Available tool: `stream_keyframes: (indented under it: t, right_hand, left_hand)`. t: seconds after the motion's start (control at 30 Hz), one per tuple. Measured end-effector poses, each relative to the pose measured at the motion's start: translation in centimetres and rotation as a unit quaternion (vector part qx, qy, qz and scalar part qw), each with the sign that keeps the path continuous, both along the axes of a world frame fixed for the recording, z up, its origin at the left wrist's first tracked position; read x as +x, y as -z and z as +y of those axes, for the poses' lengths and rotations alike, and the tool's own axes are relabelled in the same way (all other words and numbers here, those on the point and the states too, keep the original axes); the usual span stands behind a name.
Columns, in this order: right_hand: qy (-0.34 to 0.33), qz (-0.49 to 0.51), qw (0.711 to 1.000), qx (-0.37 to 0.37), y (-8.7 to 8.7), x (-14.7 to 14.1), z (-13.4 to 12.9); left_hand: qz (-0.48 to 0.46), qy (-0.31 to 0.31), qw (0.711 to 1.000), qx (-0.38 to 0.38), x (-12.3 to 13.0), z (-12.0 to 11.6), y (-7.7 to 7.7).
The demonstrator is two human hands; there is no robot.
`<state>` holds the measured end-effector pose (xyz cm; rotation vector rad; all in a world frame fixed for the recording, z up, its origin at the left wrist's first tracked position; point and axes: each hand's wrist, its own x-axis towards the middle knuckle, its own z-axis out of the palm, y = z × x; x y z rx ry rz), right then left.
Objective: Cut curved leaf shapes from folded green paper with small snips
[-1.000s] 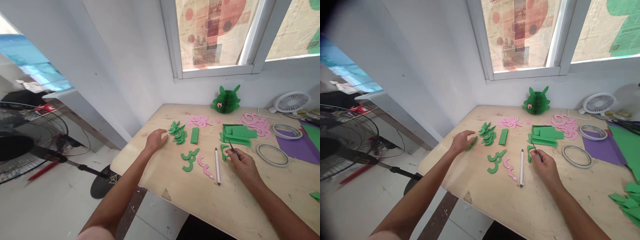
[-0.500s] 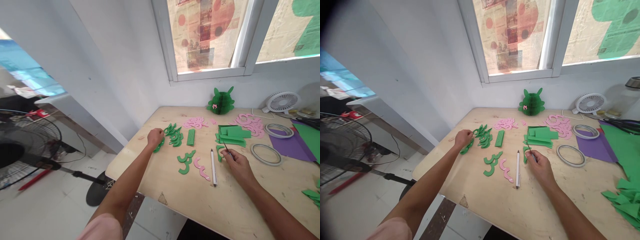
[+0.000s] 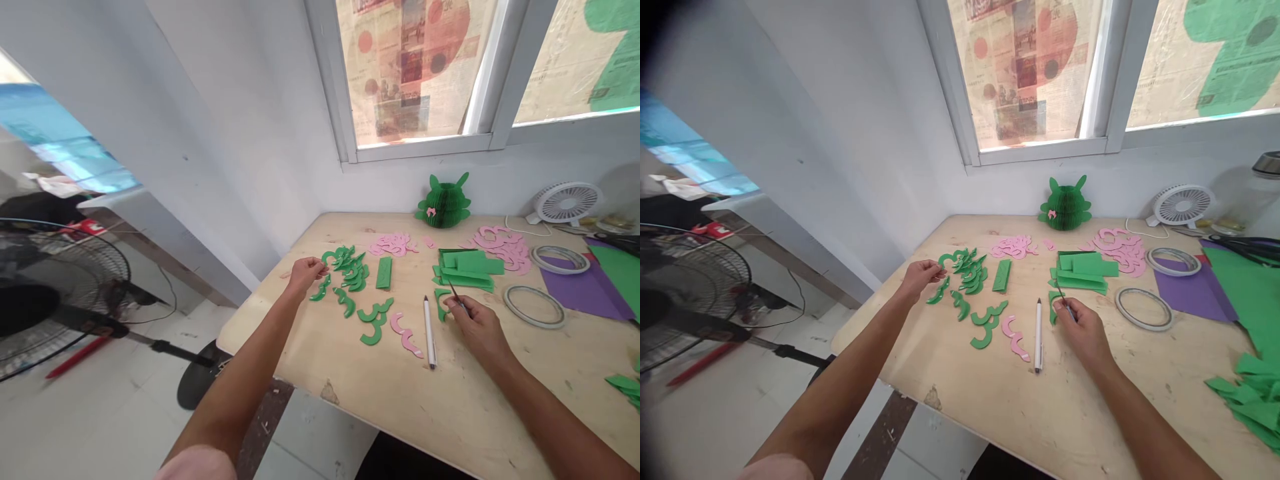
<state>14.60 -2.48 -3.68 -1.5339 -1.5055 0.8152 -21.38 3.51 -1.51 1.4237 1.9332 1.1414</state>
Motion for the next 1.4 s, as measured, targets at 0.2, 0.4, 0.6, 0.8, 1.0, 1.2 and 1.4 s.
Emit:
stream_keyframes:
  t: [0.2,0.4,0.6,0.8,1.0,1.2,1.4]
  right_hand:
    - [-0.006,0.009,1.0,-0.009,0.5,0.2,0.2]
    - [-0.005,0.003,1.0,-0.002,0.9,0.2,0.3]
    - [-0.007,0.012,1.0,-0.005,0.4,0.2,0.1]
    - [-0.012,0.015,1.0,0.012,0.5,0.2,0.3]
    - [-0.004,0.016,1.0,-0.018,0.4,0.2,0.1]
    - [-0.005,0.014,1.0,-0.018,0.2,0.3,0.0]
    - [-0.001,0.01,1.0,-0.024,0.0,0.1,-0.2]
  left_hand:
    - [0.126,-0.018,0.991,0.038,1.8,-1.9,1.0]
    - [0.326,0.01,0.941,0.09,5.4,-3.4,1.2]
    - [0.446,0.134,0.882,0.079,9.4,-3.9,1.4]
    - [0.418,0.125,0.896,0.087,8.5,-5.7,2.1]
    - [0.44,0.177,0.875,0.093,6.4,-7.3,2.9]
    - [0.439,0.187,0.87,0.123,2.6,-8.4,4.0]
    - [0.42,0.19,0.873,0.161,-0.4,-9.2,4.4]
